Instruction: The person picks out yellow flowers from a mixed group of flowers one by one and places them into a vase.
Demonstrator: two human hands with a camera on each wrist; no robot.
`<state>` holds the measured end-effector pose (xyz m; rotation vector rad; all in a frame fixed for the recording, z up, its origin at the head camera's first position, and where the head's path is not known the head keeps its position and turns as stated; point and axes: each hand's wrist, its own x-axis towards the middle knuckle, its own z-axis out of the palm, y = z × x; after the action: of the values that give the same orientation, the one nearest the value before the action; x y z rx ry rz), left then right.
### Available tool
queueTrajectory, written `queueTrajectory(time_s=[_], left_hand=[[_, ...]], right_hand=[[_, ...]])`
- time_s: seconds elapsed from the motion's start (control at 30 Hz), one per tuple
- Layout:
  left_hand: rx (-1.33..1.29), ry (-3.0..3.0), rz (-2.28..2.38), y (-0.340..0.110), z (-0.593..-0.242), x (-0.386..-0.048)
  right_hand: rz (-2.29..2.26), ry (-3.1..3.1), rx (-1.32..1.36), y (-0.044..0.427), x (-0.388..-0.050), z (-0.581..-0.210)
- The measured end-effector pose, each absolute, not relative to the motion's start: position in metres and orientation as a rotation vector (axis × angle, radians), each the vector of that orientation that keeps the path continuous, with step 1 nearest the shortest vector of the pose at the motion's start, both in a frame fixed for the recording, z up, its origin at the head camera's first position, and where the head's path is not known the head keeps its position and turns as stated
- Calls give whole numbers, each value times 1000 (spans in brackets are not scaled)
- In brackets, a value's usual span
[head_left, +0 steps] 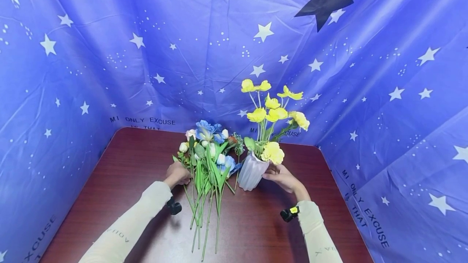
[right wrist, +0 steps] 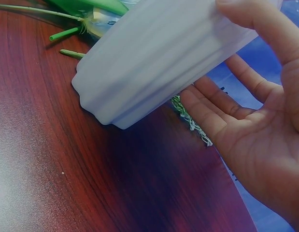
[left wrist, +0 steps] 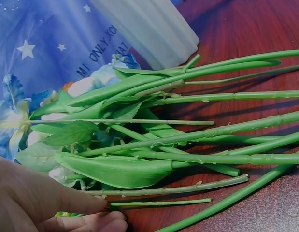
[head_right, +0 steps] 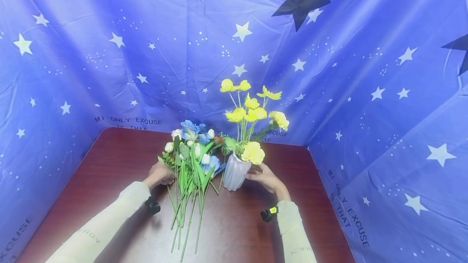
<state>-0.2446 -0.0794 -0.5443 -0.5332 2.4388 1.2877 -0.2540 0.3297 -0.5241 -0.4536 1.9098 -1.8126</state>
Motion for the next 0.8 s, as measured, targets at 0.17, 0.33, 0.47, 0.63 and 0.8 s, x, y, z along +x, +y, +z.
queueTrajectory(time_s=[0.17,0.33,0.47,0.63,0.8], left_hand=[[-514,2482,1227,-78,-544,-245],[-492,2491,1217,-80,-545,-245],[-491,2456,1259,-85,-544,-244],[-509,2385,1380,-90,-539,-245],[-526,2360,1434,-94,-531,-248]], right_hand=[[-1823,1901,-438,330,-254,-524],[-1820,1906,-398,330,-253,-525],[-1821,1910,-407,331,-254,-526],[-1827,1908,-465,331,-255,-527],[-1819,1905,-472,332,-255,-527]])
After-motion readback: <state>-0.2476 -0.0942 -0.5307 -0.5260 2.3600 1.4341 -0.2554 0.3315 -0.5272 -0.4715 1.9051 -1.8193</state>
